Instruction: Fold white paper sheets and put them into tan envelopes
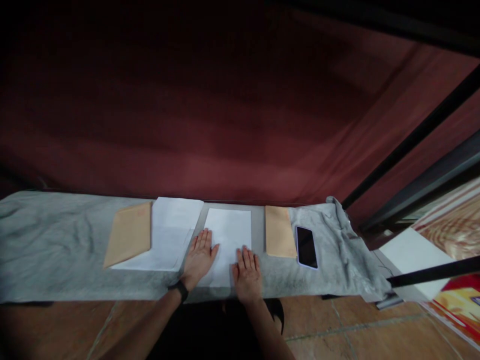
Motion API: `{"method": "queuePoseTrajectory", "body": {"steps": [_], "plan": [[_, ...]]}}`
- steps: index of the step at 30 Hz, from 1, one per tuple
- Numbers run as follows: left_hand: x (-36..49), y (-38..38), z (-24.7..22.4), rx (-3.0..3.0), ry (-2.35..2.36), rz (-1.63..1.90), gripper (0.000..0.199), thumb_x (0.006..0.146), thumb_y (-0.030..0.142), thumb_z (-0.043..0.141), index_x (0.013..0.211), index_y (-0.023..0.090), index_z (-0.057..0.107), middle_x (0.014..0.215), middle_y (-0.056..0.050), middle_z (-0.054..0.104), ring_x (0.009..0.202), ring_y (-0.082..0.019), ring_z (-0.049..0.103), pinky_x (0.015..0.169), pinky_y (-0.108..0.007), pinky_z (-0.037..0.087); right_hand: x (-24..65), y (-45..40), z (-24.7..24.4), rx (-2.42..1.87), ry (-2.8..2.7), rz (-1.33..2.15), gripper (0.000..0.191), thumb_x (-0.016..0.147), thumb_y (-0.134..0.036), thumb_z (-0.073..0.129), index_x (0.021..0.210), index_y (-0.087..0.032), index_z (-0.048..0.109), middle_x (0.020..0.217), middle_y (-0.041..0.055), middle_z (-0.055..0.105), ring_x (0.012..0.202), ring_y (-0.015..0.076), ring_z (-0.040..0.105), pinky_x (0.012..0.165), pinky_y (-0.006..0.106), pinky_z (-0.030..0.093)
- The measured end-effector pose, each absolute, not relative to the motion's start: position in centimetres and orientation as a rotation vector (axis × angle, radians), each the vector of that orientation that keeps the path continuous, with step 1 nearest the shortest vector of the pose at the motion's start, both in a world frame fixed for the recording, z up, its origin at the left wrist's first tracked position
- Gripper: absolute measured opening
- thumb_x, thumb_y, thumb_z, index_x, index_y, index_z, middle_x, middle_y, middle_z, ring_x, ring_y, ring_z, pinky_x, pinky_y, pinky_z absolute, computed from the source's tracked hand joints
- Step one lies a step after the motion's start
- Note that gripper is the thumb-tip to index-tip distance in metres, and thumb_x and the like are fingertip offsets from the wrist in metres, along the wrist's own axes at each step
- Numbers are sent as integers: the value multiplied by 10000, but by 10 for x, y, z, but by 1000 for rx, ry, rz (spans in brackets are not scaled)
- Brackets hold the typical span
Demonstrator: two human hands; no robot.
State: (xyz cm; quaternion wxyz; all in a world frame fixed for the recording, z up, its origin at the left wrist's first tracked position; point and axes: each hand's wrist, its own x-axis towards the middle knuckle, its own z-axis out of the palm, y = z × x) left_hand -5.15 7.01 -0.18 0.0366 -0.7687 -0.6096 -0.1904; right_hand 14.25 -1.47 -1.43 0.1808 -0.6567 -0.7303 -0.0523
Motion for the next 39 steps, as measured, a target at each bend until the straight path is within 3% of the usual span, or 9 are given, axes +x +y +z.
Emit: {"method": "queuePoseTrajectory", "body": {"steps": [6, 16, 20, 29, 39], "plan": [[-47, 63, 12, -2401, -1851, -517, 624, 1005, 419, 304, 1502, 49, 378, 1553, -193, 393, 1476, -296, 313, 1216, -505, 213, 156, -32, -15, -1956, -2024, -200, 544, 1050, -413, 285, 1519, -159, 392, 1548, 111, 425, 1408, 264, 409, 1172, 465, 246], [-57, -4, 23, -2963, -1128, -388, 534, 1026, 481, 369, 1498, 231, 392, 1590, -62, 383, 1488, -189, 290, 1239, -403, 146, 157, -35, -17, -1891, -2050, -287, 535, 1055, -380, 260, 1520, -150, 389, 1535, 149, 441, 1397, 274, 418, 1155, 474, 256], [-67, -12, 23, -2967, -1132, -356, 567, 1014, 522, 386, 1506, 241, 378, 1598, -70, 366, 1491, -202, 285, 1237, -413, 132, 159, -36, -18, -1858, -2047, -306, 555, 1057, -408, 245, 1519, -136, 387, 1518, 168, 458, 1383, 295, 434, 1140, 496, 279], [-69, -19, 21, -2951, -1166, -319, 534, 1029, 444, 382, 1523, 244, 348, 1618, -67, 324, 1508, -208, 238, 1242, -442, 94, 163, -38, -20, -1812, -2070, -283, 565, 1057, -428, 246, 1518, -135, 391, 1521, 179, 451, 1378, 304, 438, 1133, 509, 296], [-95, -26, 22, -2868, -1367, -332, 552, 999, 450, 449, 1500, 229, 382, 1593, -83, 373, 1490, -237, 289, 1229, -472, 175, 175, -43, -20, -1718, -2126, -265, 546, 1061, -414, 259, 1523, -150, 378, 1525, 154, 454, 1383, 289, 436, 1144, 490, 287]]}}
